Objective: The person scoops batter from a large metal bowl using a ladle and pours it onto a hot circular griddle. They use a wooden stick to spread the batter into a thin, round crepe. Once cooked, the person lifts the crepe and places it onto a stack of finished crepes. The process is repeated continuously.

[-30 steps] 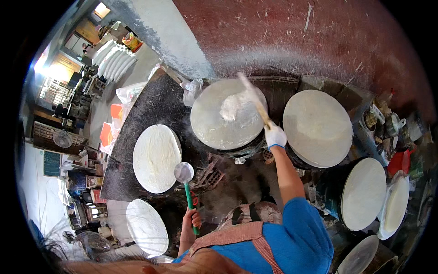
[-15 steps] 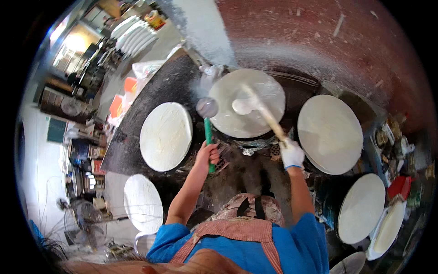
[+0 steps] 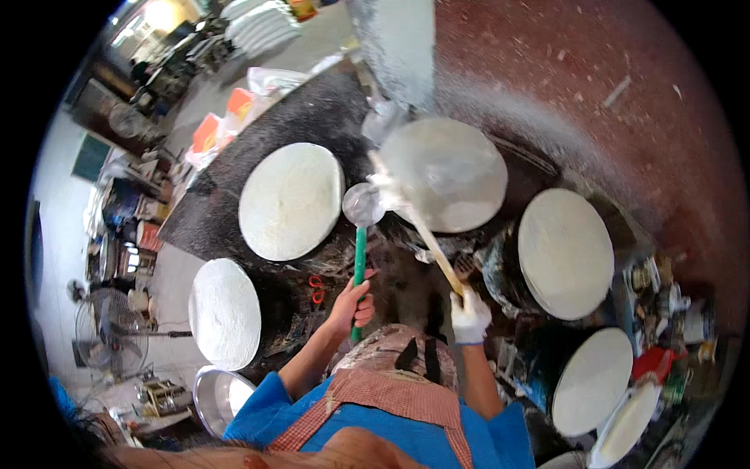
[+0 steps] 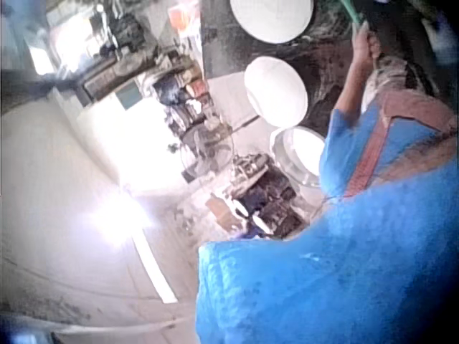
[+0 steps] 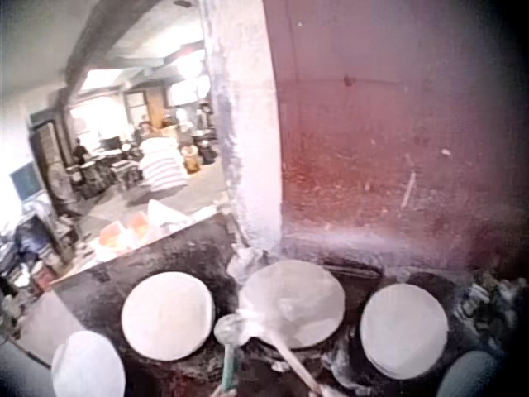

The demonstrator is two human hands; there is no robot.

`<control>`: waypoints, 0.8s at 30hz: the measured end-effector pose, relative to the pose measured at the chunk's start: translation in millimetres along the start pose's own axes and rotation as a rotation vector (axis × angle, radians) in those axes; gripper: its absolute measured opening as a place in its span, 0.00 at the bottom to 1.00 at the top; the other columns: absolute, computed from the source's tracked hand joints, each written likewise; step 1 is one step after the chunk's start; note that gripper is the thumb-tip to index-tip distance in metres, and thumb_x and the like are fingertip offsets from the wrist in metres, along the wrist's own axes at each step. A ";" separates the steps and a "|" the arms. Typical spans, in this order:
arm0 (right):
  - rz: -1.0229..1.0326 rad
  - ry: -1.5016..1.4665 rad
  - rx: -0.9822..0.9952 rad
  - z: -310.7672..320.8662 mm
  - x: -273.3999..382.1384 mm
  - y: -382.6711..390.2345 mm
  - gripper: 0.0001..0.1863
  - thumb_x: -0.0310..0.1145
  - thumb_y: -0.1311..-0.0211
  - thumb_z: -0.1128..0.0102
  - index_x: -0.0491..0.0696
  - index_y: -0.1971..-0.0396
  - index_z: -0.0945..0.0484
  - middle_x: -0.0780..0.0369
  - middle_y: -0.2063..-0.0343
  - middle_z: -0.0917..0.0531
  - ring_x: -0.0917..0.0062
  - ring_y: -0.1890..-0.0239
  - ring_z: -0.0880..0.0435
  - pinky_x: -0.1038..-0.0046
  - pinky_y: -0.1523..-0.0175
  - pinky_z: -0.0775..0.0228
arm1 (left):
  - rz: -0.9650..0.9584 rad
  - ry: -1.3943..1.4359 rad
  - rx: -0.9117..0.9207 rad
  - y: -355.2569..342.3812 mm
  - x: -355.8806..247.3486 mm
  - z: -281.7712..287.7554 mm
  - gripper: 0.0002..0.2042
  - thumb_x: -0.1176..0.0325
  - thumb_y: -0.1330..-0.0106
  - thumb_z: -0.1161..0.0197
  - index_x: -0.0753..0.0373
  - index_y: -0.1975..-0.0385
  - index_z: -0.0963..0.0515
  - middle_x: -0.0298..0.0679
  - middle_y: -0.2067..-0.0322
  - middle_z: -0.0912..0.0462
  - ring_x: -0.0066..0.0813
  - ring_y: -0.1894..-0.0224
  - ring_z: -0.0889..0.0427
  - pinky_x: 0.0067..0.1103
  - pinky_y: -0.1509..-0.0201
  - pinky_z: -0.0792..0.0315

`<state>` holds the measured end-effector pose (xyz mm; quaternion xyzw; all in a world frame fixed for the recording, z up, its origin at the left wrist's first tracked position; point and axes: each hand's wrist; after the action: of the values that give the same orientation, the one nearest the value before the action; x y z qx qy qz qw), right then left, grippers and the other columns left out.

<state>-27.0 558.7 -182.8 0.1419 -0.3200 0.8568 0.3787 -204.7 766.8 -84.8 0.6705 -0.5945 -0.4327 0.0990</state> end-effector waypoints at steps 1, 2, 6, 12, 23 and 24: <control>0.018 0.040 -0.018 -1.8 -0.7 -3.2 0.14 0.36 0.53 0.34 0.50 0.65 0.23 0.57 0.76 0.21 0.62 0.76 0.22 0.64 0.70 0.30 | 0.039 0.033 0.022 4.1 5.0 4.7 0.13 0.63 0.30 0.53 0.46 0.47 0.37 0.29 0.87 0.44 0.16 0.91 0.47 0.17 0.93 0.52; 0.022 0.087 -0.032 0.2 -1.4 1.1 0.13 0.35 0.54 0.34 0.50 0.66 0.23 0.58 0.76 0.21 0.63 0.76 0.23 0.64 0.71 0.31 | 0.121 0.089 0.068 5.5 10.7 4.8 0.13 0.63 0.30 0.53 0.47 0.47 0.37 0.29 0.87 0.45 0.16 0.91 0.47 0.16 0.93 0.52; 0.026 0.142 -0.153 8.1 2.9 -4.4 0.12 0.34 0.52 0.35 0.48 0.67 0.24 0.58 0.77 0.22 0.63 0.76 0.23 0.64 0.72 0.31 | 0.296 0.294 0.241 12.2 4.1 11.5 0.13 0.63 0.30 0.54 0.47 0.47 0.37 0.28 0.86 0.46 0.14 0.91 0.48 0.14 0.93 0.54; -0.098 0.287 0.115 10.5 -11.1 -18.1 0.12 0.41 0.45 0.42 0.49 0.68 0.24 0.56 0.75 0.21 0.61 0.74 0.21 0.62 0.71 0.29 | 0.269 0.269 0.286 39.3 16.6 21.7 0.13 0.62 0.30 0.54 0.43 0.47 0.37 0.27 0.86 0.46 0.14 0.90 0.50 0.13 0.93 0.54; 0.064 -0.093 0.357 -29.7 -3.4 -42.4 0.17 0.39 0.47 0.41 0.51 0.57 0.24 0.54 0.70 0.19 0.58 0.68 0.20 0.61 0.64 0.29 | 0.136 0.633 0.013 90.8 105.0 71.2 0.09 0.61 0.30 0.53 0.45 0.52 0.36 0.29 0.87 0.44 0.15 0.90 0.47 0.14 0.93 0.49; 0.168 -0.130 0.373 -37.0 18.0 -43.7 0.17 0.39 0.47 0.41 0.53 0.56 0.24 0.54 0.70 0.20 0.58 0.69 0.21 0.61 0.65 0.29 | 0.117 0.639 -0.021 98.1 108.4 74.1 0.09 0.62 0.29 0.54 0.46 0.51 0.36 0.29 0.87 0.44 0.15 0.91 0.46 0.14 0.94 0.49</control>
<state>-6.8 615.3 -182.7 0.2374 -0.1902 0.9188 0.2514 -335.0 672.5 -116.3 0.7360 -0.5664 -0.2002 0.3121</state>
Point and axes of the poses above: each hand's wrist, its own y-axis away from the middle knuckle, its own z-axis out of the back of the hand, x = y × z
